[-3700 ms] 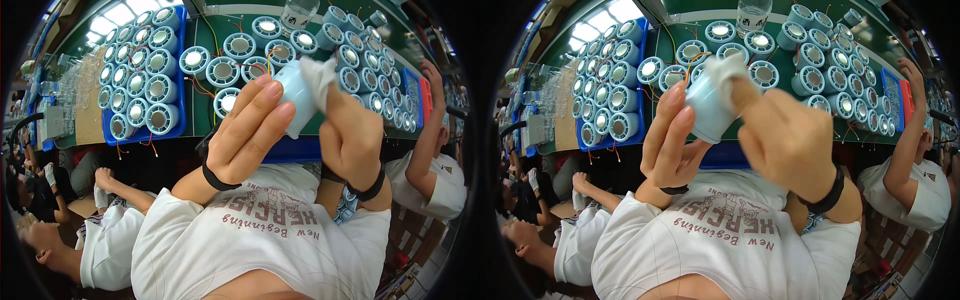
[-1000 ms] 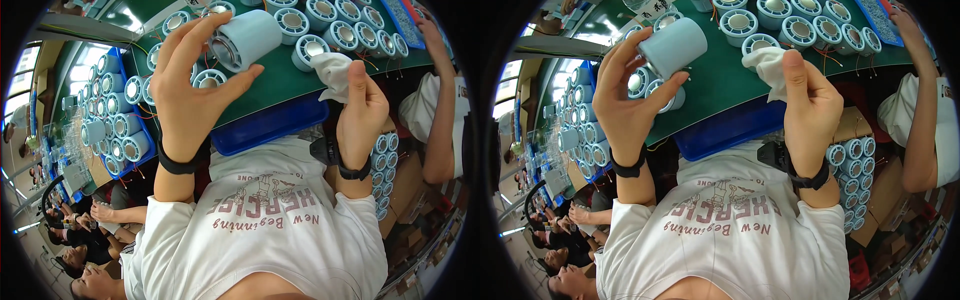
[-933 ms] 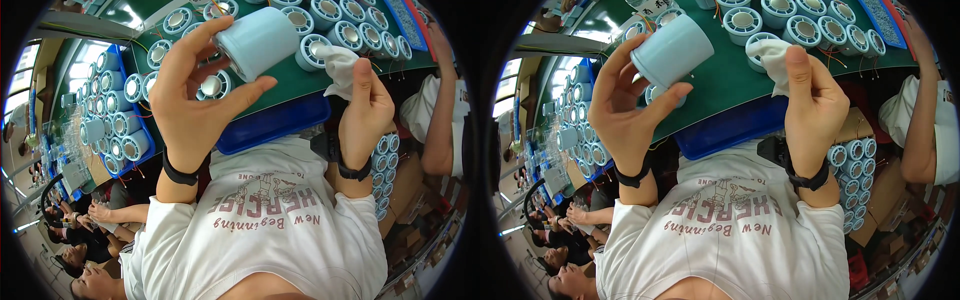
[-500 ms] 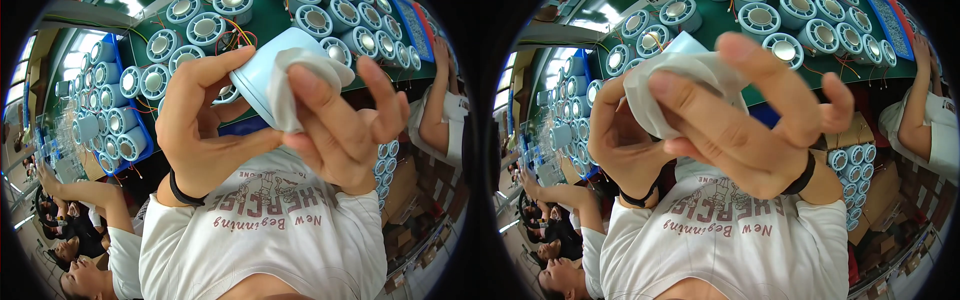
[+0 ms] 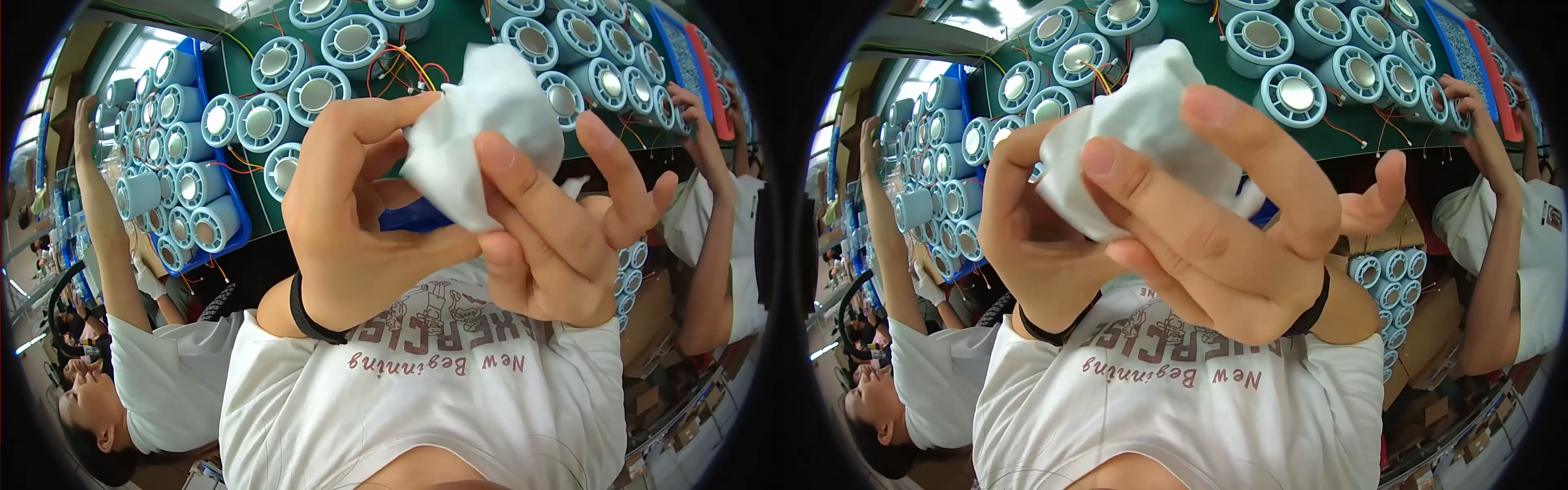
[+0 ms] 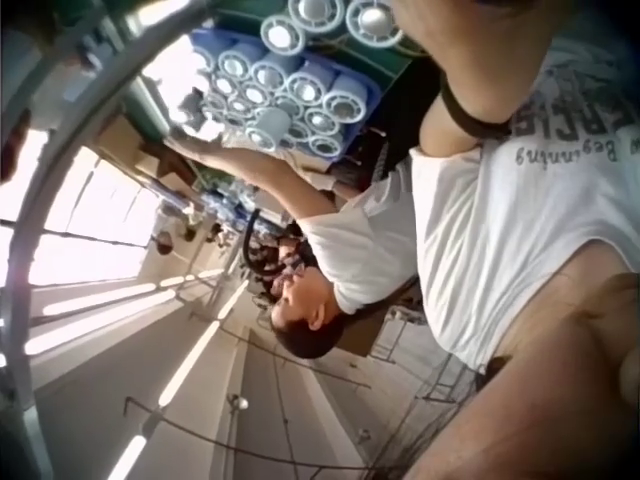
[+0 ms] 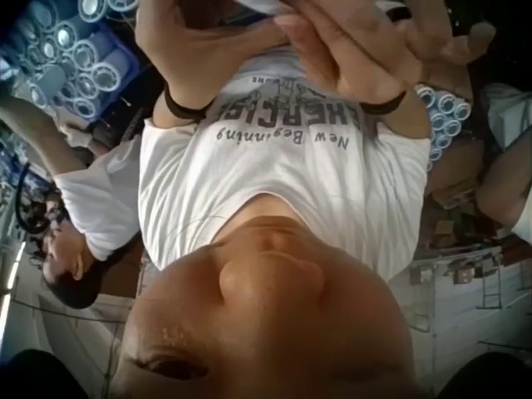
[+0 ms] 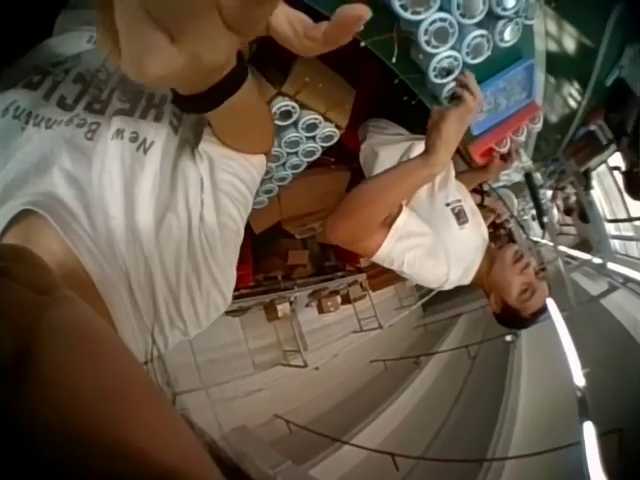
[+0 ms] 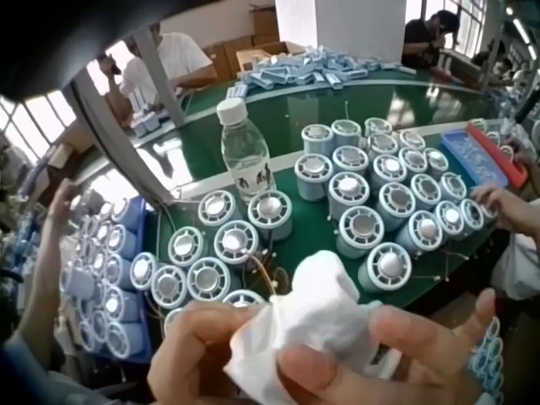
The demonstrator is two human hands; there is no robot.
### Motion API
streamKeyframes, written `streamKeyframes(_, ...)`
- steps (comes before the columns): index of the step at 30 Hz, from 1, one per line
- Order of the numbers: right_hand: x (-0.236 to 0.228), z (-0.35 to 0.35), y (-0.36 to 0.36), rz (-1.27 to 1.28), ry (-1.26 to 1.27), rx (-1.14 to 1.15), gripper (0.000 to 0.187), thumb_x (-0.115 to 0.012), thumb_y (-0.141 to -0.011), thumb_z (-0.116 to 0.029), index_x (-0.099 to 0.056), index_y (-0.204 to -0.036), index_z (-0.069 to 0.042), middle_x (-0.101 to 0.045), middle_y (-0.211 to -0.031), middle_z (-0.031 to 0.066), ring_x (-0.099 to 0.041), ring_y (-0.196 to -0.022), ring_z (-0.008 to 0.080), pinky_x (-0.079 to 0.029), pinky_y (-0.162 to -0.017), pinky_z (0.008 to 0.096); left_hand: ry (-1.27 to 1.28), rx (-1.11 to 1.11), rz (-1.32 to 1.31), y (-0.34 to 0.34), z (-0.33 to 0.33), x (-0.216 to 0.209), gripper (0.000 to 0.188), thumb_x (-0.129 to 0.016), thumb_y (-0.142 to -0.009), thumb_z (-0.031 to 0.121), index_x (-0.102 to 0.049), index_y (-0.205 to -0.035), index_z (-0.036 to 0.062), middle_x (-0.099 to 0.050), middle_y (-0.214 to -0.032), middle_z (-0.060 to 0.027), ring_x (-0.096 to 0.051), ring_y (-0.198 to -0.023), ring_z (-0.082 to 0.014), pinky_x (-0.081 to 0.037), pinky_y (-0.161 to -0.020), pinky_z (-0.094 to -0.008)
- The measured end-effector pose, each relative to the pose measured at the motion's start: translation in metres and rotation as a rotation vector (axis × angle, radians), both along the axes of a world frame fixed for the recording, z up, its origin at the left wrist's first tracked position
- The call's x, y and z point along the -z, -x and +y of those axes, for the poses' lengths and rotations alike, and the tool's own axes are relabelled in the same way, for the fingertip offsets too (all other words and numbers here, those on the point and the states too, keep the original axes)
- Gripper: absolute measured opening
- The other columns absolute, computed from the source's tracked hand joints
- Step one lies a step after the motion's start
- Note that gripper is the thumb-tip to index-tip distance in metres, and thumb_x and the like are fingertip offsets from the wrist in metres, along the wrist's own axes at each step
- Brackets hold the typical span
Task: Cleaning and wiping cylindrical electronic components with a cloth at a factory workstation.
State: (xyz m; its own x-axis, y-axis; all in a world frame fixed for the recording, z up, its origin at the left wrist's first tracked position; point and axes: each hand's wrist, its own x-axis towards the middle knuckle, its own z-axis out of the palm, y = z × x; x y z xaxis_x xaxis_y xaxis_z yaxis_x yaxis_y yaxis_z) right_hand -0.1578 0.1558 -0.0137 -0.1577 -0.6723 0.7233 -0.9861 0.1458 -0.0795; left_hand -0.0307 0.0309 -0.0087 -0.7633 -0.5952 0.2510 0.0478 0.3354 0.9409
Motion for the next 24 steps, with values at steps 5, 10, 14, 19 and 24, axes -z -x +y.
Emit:
streamKeyframes(5, -0.001, -0.004, 0.014, -0.102, 0.034, -0.1, 0.032, -0.049, -0.095, -0.017, -0.072, -0.098, 0.005, -0.07, -0.111, 0.0055, -0.047, -0.125, 0.0315, -0.017, -0.112, 0.0365, -0.103, -0.014, 0.091, -0.003, 0.005, 0.003, 0.074, -0.09, -0.06, 0.002, -0.046, -0.119, -0.0082, -0.059, -0.114, -0.0158, -0.062, -0.105, -0.0219, -0.056, -0.087, -0.0346)
streamKeyframes(10, -0.022, -0.001, 0.006, -0.038, -0.126, 0.016, 0.032, -0.048, -0.095, -0.017, -0.072, -0.098, 0.004, -0.07, -0.111, 0.0054, -0.048, -0.124, 0.0328, -0.021, -0.11, 0.0367, 0.065, 0.124, 0.215, -0.004, -0.006, 0.006, 0.077, -0.092, -0.06, 0.009, -0.046, -0.119, -0.0073, -0.059, -0.115, -0.0156, -0.062, -0.101, -0.0204, -0.053, -0.088, -0.0342)
streamKeyframes(14, -0.067, -0.002, -0.018, -0.085, -0.478, 0.116, 0.032, -0.048, -0.094, -0.018, -0.073, -0.098, 0.001, -0.07, -0.109, 0.0049, -0.048, -0.124, 0.033, -0.022, -0.11, 0.0361, 0.008, 0.043, 0.207, -0.009, 0.003, 0.002, 0.078, -0.093, -0.06, 0.012, -0.046, -0.12, -0.0072, -0.058, -0.117, -0.0155, -0.062, -0.101, -0.0198, -0.05, -0.09, -0.0345)
streamKeyframes(19, -0.02, -0.001, -0.013, -0.073, -0.026, -0.194, 0.032, -0.048, -0.094, -0.019, -0.074, -0.096, -0.002, -0.071, -0.107, 0.0048, -0.047, -0.124, 0.0325, -0.022, -0.111, 0.0346, -0.022, -0.005, 0.149, -0.007, 0.003, 0.003, 0.079, -0.092, -0.059, 0.009, -0.045, -0.121, -0.0074, -0.058, -0.117, -0.0157, -0.061, -0.102, -0.02, -0.051, -0.09, -0.0345)
streamKeyframes(24, -0.006, -0.011, 0.015, 0.173, 0.264, -0.357, 0.033, -0.047, -0.094, -0.019, -0.073, -0.093, 0.0, -0.071, -0.107, 0.0074, -0.049, -0.123, 0.0321, -0.024, -0.11, 0.0362, -0.005, -0.008, 0.186, -0.001, 0.006, 0.001, 0.074, -0.088, -0.061, 0.003, -0.045, -0.121, -0.0076, -0.057, -0.115, -0.0152, -0.06, -0.105, -0.0212, -0.051, -0.09, -0.0337)
